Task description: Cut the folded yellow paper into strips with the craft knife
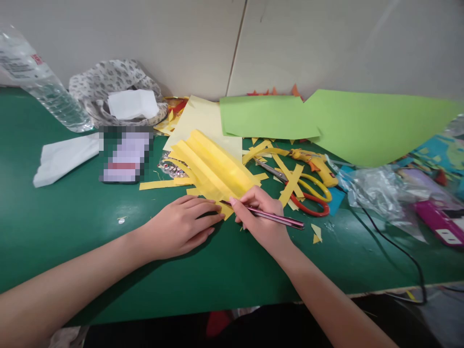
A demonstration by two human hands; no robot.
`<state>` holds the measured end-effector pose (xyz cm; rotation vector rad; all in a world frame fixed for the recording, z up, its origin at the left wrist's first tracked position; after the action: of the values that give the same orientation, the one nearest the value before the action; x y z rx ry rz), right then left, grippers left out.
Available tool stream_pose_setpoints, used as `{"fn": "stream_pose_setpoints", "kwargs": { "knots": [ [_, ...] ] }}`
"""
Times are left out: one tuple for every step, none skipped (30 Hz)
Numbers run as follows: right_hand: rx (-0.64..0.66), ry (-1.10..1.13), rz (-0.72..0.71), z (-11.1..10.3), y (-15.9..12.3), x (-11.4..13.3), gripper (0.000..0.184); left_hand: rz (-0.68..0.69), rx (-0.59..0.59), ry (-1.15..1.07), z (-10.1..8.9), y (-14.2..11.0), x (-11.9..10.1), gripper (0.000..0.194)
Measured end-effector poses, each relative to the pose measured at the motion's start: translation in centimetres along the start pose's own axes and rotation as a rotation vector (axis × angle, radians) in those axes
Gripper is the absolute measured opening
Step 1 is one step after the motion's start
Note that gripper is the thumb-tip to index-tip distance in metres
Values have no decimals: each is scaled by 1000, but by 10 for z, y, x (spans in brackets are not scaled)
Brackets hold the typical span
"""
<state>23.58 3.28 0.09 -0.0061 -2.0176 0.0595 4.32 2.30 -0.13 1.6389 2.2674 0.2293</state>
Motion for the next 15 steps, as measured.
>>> {"fn": "stream_pose_setpoints", "kwargs": {
  "knots": [
    [-5, -23, -9, 0, 0, 0, 24, 0, -3, 2, 0, 0, 0, 32],
    [-6, -48, -16, 1, 0, 1, 22, 1, -6, 4, 0, 0, 0, 32],
    [-9, -72, -23, 1, 0, 1, 20, 1, -8, 6, 0, 0, 0, 32],
    [-17, -94, -37, 1, 1, 1, 19, 1, -8, 8, 0, 0, 0, 32],
    [-24, -113, -56, 1, 1, 1, 18, 2, -7, 10, 1, 0, 1, 31],
    [-31, -127, -77, 1, 1, 2, 18, 2, -4, 11, 1, 0, 1, 31],
    [-37, -136, -101, 2, 2, 2, 19, 1, 0, 12, 1, 0, 1, 31],
    [-39, -140, -120, 2, 2, 3, 20, 1, 2, 12, 1, 0, 0, 31],
    [-36, -141, -132, 2, 2, 4, 21, 0, 2, 13, 1, 0, 0, 31],
    [-30, -143, -134, 2, 2, 5, 23, 0, 1, 13, 1, 0, 0, 31],
    [-26, -143, -130, 2, 2, 6, 24, 1, 0, 12, 1, 0, 0, 31],
    [-27, -141, -127, 1, 2, 6, 25, 2, -2, 12, 0, 0, 0, 32],
    [-27, -139, -123, 1, 1, 7, 26, 3, -1, 11, 0, 0, 0, 32],
    [-27, -136, -118, 1, 1, 8, 26, 2, -1, 10, 0, 0, 0, 32],
    [-27, -131, -116, 1, 1, 8, 27, 0, 3, 8, 0, 0, 0, 32]
  ]
}}
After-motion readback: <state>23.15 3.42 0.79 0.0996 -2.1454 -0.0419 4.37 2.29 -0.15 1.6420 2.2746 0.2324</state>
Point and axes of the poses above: each hand's wrist, its own y-axis towards the middle knuckle, its own z-axis out of the palm, x = y × z, the point moved 2 cm from there along y, towards the middle knuckle, and after that the axes turned 14 degrees about z, right-handed, at the moved point
